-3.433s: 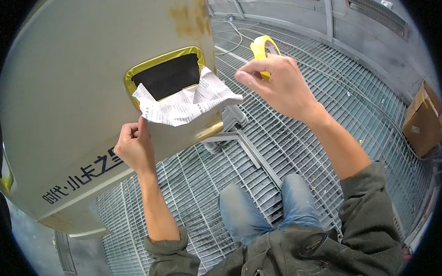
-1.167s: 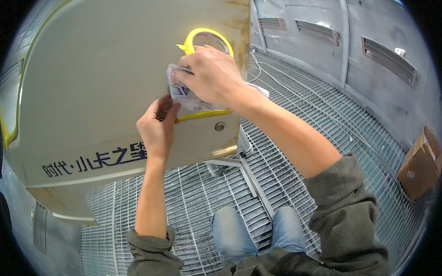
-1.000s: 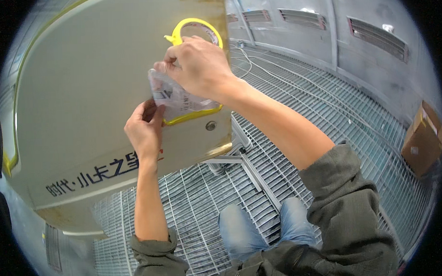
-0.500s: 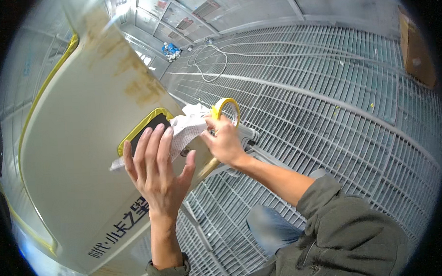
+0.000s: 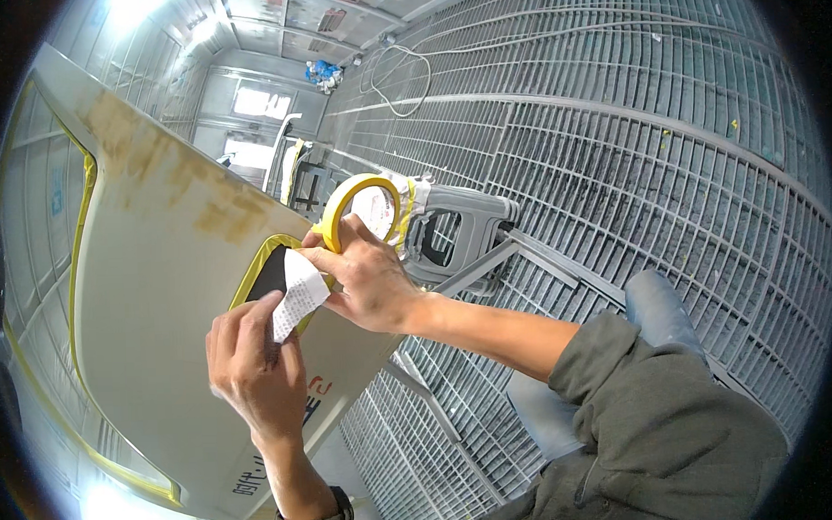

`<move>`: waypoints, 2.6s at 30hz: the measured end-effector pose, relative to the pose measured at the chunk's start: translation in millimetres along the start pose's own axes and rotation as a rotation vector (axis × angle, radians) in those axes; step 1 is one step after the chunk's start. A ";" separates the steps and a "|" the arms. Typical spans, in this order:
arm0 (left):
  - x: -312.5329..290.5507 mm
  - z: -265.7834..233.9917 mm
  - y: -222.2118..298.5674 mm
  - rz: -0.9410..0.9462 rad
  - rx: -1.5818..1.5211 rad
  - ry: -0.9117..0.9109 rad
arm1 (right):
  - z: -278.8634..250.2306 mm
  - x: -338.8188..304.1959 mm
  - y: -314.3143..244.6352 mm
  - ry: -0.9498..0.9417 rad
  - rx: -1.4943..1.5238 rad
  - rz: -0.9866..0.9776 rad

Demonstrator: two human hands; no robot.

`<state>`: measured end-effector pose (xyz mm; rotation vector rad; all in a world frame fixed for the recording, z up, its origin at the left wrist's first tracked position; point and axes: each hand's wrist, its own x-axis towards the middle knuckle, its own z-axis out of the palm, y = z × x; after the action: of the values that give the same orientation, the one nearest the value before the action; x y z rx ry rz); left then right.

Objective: The person sits on a metal grid floor and uses yellow tape to cover a rectangular recess and a small circular area on a white vehicle door panel. They apply strips of tape over newspaper placed in the recess and smooth the tape down.

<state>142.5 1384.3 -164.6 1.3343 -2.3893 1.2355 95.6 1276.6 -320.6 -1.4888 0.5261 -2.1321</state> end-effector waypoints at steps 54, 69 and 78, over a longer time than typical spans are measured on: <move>-107.9 60.2 -56.5 -0.814 -0.475 0.476 | 9.5 35.5 8.6 -0.108 0.290 0.448; -73.9 34.4 -76.1 -1.029 -0.953 0.479 | 6.4 50.5 -11.3 -0.066 0.444 0.700; -99.1 66.2 -52.7 -1.066 -0.983 0.679 | -9.7 65.2 -61.4 0.033 0.024 0.078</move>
<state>258.6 1386.9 -223.7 1.1949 -1.1230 0.0842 57.2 1288.4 -239.9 -1.3997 0.5591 -2.0985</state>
